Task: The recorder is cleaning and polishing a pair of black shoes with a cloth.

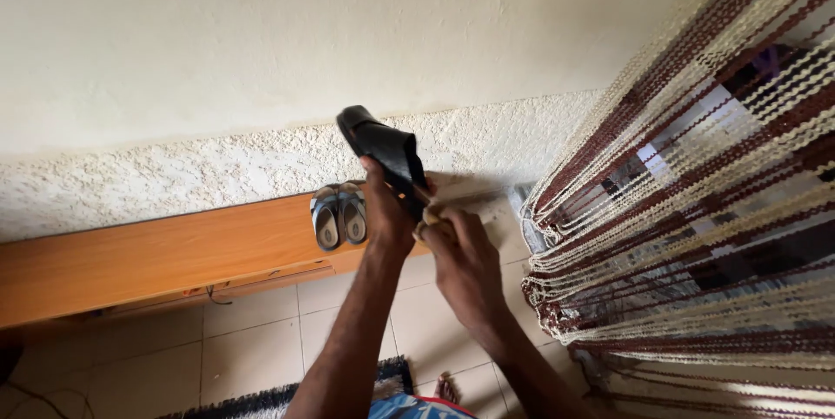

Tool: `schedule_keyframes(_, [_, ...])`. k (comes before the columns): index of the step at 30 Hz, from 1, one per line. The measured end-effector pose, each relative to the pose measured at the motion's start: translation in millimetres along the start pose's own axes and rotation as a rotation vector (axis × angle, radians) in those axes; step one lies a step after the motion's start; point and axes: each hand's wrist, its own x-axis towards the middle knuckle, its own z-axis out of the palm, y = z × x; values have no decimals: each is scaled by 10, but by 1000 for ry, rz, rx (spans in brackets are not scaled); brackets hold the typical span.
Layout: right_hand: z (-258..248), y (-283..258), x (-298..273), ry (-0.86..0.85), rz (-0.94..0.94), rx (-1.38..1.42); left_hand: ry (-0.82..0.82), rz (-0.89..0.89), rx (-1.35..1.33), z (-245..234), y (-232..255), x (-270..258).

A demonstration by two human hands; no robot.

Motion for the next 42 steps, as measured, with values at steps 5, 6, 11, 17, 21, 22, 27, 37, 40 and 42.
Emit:
schedule_keyframes(5, [-131, 269, -211, 5, 66, 42, -94, -50, -332, -64, 149, 33])
schedule_keyframes(6, [-136, 368, -235, -56, 141, -4, -88, -64, -359, -57, 193, -4])
schedule_keyframes(11, [-414, 59, 59, 10, 229, 77, -225, 6, -197, -133, -80, 40])
schedule_keyframes(17, [-319, 153, -327, -62, -17, 176, -138, -63, -178, -270, -193, 98])
schedule_keyframes(21, [-254, 690, -495, -110, 267, 264, -338, -208, -157, -232, -4, -83])
schedule_keyframes(22, [-301, 623, -443, -117, 269, 272, -329, -207, -155, -238, 21, -89])
schedule_keyframes(27, [-612, 80, -70, 97, 590, 425, -177, -166, 73, -37, -40, -155])
schedule_keyframes(37, [-59, 65, 192, 13, 249, 279, -374, -238, 191, -13, -465, -367])
schedule_keyframes(40, [22, 200, 346, -141, 685, 522, -276, -149, 331, -8, -465, -286])
schedule_keyframes(42, [98, 194, 247, -236, 593, 311, -374, -129, 223, -244, -558, -59])
